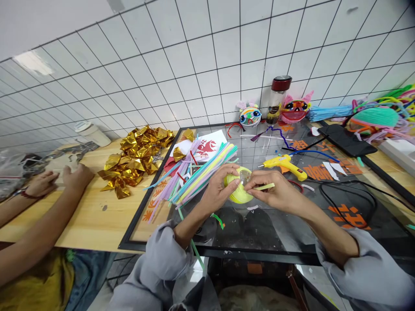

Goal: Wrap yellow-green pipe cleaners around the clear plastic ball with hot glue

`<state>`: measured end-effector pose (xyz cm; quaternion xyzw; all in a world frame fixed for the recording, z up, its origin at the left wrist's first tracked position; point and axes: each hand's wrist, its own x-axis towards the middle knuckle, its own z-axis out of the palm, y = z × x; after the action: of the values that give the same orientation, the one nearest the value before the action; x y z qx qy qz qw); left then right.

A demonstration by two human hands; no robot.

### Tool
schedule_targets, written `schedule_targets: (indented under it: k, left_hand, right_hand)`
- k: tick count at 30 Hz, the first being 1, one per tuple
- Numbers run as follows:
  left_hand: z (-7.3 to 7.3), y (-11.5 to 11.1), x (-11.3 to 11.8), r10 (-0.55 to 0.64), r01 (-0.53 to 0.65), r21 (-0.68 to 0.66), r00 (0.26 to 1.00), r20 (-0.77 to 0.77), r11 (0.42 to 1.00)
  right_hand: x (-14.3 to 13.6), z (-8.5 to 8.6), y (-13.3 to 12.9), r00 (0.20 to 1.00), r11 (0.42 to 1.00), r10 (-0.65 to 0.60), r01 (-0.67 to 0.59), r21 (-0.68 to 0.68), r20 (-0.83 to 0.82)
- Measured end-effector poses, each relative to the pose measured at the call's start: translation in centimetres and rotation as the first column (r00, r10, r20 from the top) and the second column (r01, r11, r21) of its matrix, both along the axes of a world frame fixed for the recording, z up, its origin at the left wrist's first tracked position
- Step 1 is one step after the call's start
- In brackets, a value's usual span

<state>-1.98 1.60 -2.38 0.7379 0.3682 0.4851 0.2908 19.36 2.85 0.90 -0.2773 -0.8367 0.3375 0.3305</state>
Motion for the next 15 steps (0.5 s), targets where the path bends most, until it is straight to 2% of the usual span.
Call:
schedule_targets:
  k: [6, 15]
  left_hand:
    - [-0.48, -0.11, 0.12, 0.015, -0.01, -0.064, 0.997, 0.079, 0.998]
    - [0.02, 0.06, -0.02, -0.011, 0.011, 0.012, 1.0, -0.005, 1.0]
  right_hand:
    - [-0.04, 0.01, -0.02, 1.0, 1.0, -0.007, 0.007, -0.018, -0.014]
    - [0.04, -0.02, 0.01, 1.0, 1.0, 0.001, -0.001, -0.031, -0.009]
